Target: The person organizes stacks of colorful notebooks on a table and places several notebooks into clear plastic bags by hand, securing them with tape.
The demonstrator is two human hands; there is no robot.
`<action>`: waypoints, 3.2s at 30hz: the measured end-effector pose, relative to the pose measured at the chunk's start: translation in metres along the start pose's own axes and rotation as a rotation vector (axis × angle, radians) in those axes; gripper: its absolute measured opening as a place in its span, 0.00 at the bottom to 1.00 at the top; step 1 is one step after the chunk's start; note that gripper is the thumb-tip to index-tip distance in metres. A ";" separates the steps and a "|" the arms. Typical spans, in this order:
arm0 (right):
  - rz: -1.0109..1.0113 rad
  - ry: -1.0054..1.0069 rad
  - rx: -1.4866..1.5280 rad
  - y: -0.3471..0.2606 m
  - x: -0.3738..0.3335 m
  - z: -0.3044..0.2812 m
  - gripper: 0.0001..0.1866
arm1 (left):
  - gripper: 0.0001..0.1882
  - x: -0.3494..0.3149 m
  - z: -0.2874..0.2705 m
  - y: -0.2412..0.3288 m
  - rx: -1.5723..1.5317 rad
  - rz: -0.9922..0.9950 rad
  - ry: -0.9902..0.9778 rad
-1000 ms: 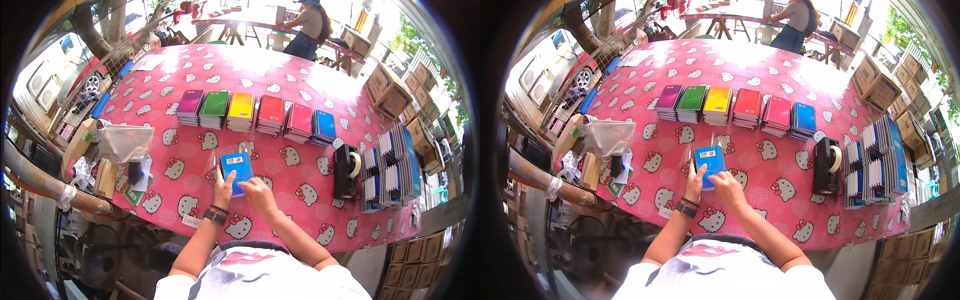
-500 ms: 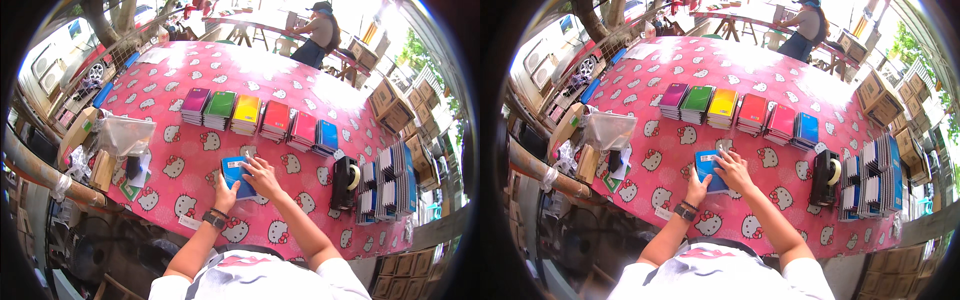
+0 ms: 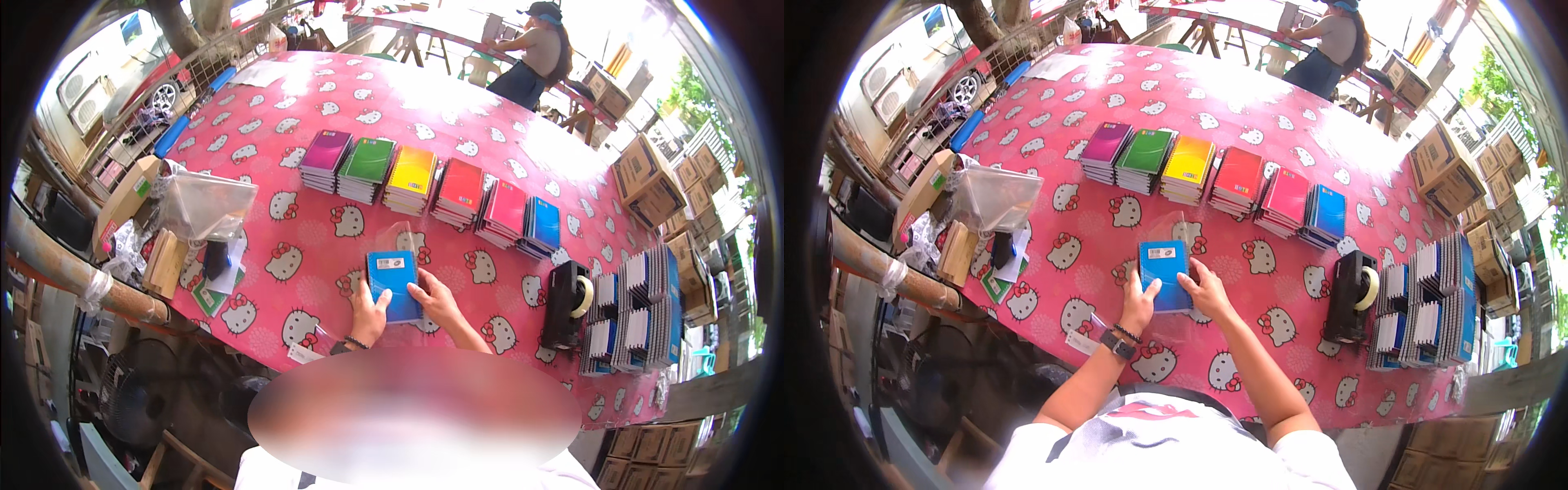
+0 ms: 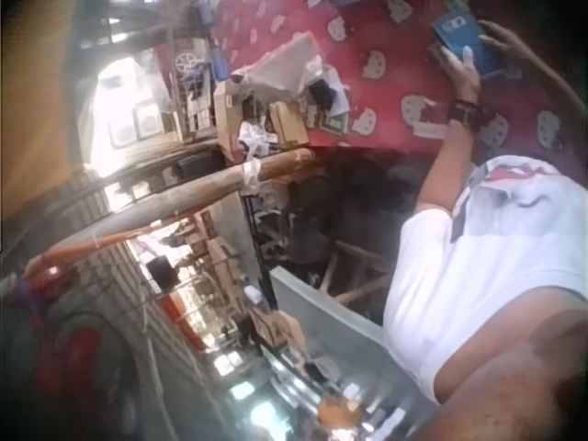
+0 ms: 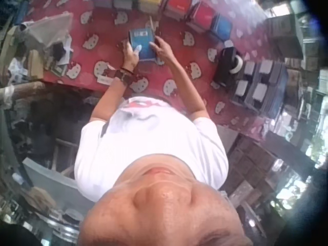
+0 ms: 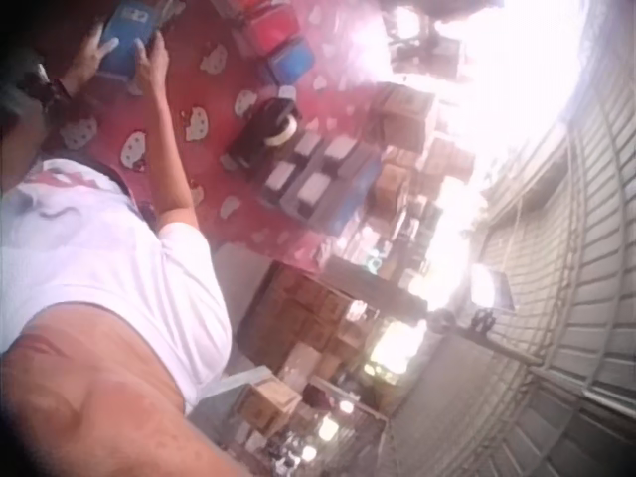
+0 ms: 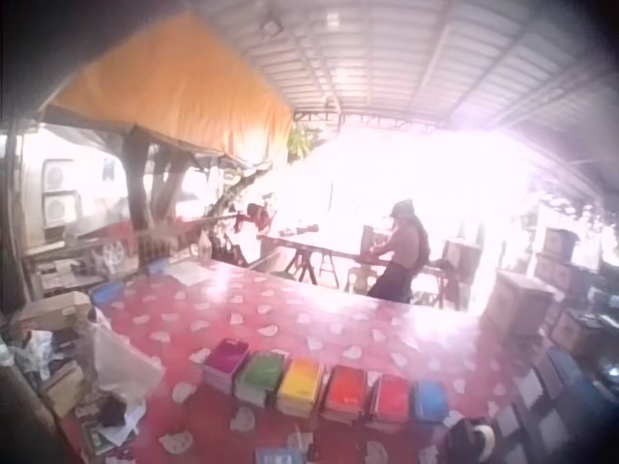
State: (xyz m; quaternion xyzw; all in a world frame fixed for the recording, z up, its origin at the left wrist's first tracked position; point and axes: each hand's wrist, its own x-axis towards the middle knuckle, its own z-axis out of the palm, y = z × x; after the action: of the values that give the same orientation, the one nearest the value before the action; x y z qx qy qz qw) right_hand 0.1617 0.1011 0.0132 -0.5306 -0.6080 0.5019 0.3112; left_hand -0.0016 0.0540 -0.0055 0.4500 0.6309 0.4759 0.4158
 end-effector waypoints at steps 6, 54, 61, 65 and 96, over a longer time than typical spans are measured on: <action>-0.044 0.010 0.052 0.002 -0.007 0.001 0.36 | 0.34 0.001 0.012 0.007 0.028 0.044 0.033; -0.266 -0.004 -1.023 -0.043 -0.029 0.019 0.32 | 0.21 0.016 -0.076 -0.004 0.069 -0.017 0.304; -0.456 -0.204 -0.790 -0.064 -0.009 0.002 0.22 | 0.20 -0.026 -0.076 0.030 -0.434 -0.222 -0.024; -0.468 -0.150 -0.548 -0.073 0.003 0.000 0.12 | 0.14 -0.027 -0.037 0.057 -0.044 0.086 -0.021; -0.134 -0.387 -0.382 -0.085 0.022 -0.022 0.09 | 0.26 0.008 -0.041 0.022 0.661 0.660 -0.223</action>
State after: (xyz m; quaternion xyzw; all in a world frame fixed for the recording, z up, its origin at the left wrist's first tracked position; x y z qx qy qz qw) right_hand 0.1484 0.1337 0.0968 -0.4327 -0.7734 0.4484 0.1162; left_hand -0.0388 0.0552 0.0238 0.7827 0.5234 0.3052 0.1424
